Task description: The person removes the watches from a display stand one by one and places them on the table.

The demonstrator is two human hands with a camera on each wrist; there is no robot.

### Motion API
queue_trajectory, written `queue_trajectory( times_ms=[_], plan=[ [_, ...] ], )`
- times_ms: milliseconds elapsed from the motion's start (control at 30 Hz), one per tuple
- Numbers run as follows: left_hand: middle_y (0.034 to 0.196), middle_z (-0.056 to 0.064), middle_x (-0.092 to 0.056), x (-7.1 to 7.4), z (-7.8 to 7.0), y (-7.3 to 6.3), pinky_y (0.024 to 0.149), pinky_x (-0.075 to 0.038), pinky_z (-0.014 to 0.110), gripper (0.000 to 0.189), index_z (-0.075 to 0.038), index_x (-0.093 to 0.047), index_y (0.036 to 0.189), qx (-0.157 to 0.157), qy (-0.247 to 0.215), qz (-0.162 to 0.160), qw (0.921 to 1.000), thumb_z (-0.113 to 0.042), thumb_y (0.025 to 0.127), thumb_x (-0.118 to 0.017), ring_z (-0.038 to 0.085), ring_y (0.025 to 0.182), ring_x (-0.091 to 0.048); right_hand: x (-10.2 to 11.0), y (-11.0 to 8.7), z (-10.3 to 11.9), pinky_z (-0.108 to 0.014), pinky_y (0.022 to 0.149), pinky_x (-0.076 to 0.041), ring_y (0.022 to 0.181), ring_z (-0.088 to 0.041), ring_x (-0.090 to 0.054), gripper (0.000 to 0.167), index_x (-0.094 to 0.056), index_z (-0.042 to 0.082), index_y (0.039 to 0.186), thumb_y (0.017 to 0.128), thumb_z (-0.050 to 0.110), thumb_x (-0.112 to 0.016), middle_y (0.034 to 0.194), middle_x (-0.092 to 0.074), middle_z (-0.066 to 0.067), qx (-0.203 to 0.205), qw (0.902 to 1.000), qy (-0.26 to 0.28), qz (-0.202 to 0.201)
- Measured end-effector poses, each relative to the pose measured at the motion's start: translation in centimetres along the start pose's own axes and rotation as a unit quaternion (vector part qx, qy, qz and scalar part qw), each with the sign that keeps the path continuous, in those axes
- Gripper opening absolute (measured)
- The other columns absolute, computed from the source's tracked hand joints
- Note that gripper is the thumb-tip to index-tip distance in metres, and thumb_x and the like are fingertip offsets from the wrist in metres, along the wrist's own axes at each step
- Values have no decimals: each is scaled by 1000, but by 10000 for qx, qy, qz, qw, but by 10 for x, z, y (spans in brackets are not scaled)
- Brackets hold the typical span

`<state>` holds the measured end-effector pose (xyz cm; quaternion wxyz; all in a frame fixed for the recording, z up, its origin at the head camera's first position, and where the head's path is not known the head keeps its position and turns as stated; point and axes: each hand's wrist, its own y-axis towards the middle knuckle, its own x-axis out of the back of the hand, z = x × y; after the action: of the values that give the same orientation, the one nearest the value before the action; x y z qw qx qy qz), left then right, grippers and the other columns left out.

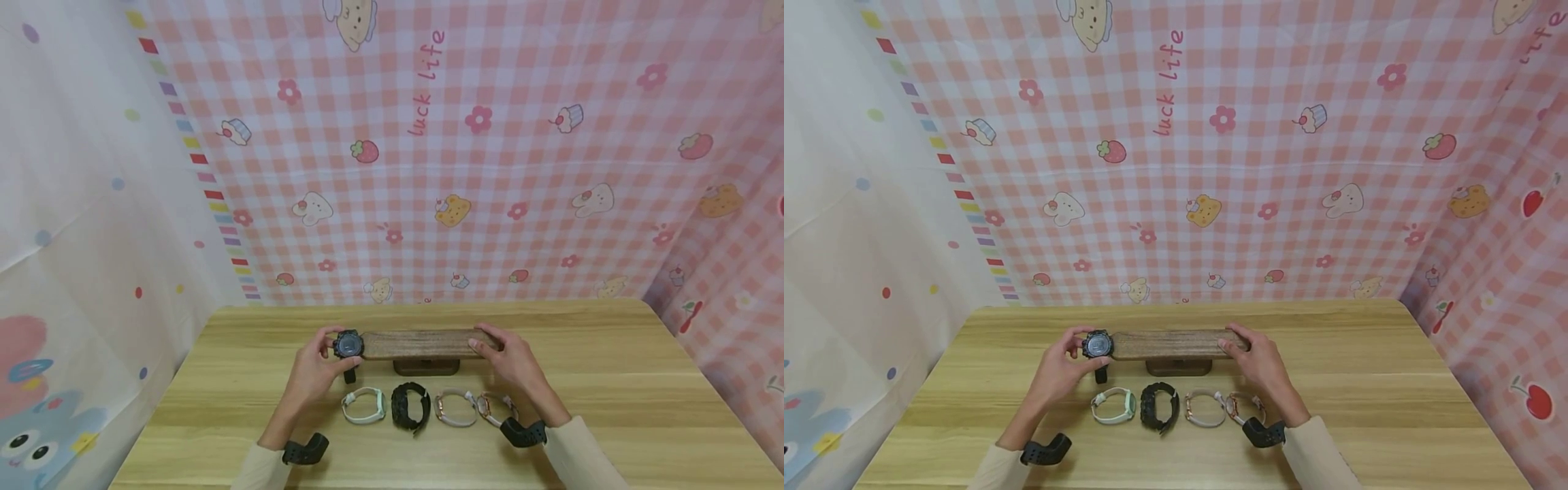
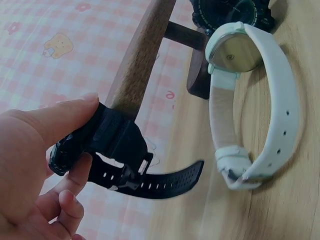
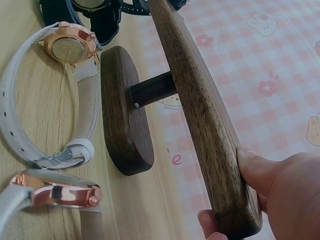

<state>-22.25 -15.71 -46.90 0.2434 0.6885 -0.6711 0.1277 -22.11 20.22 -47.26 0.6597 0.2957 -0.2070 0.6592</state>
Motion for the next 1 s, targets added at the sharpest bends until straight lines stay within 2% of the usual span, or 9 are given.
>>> queue_trajectory(
  times_ms=[200, 300, 500, 767, 1000],
  plan=[
    [84, 9, -57, 10, 2, -3, 64, -30, 28, 56, -20, -61, 125, -45, 273, -28, 9996, -21, 76, -88, 19, 77, -41, 0, 0, 0, -58, 97, -46, 124, -44, -54, 45, -59, 7, 136, 97, 29, -65, 137, -54, -28, -5, 10000, -29, 4],
    [83, 8, -57, 15, 5, -5, 64, -30, 28, 57, -20, -61, 126, -118, 358, -48, 9993, -19, 76, -88, 20, 77, -42, 0, 0, 1, -58, 97, -45, 125, -44, -54, 45, -59, 7, 136, 97, 28, -65, 137, -54, -28, -13, 10000, -15, -2],
    [81, 4, -56, 21, 10, -9, 62, -32, 26, 57, -12, -62, 125, -500, 567, -96, 9971, -11, 74, -88, 25, 76, -45, 0, 0, 2, -58, 96, -46, 123, -44, -54, 45, -59, 7, 136, 97, 29, -65, 137, -54, -28, -14, 10000, -65, 5],
    [89, 4, -56, 28, 15, -17, 68, -38, 26, 55, -10, -63, 126, -663, 882, -16, 9939, -10, 76, -86, 18, 78, -47, 0, -1, 2, -54, 91, -48, 115, -38, -59, 45, -60, 7, 136, 97, 30, -65, 136, -55, -28, -28, 10000, -83, 24],
    [91, 3, -59, 30, 21, -23, 70, -42, 28, 57, -8, -63, 127, -891, 1091, -52, 9900, -8, 75, -86, 15, 80, -48, 1, -1, 2, -58, 95, -46, 123, -44, -54, 46, -58, 6, 137, 97, 29, -65, 138, -54, -28, -23, 9999, -86, 56]
  ],
)
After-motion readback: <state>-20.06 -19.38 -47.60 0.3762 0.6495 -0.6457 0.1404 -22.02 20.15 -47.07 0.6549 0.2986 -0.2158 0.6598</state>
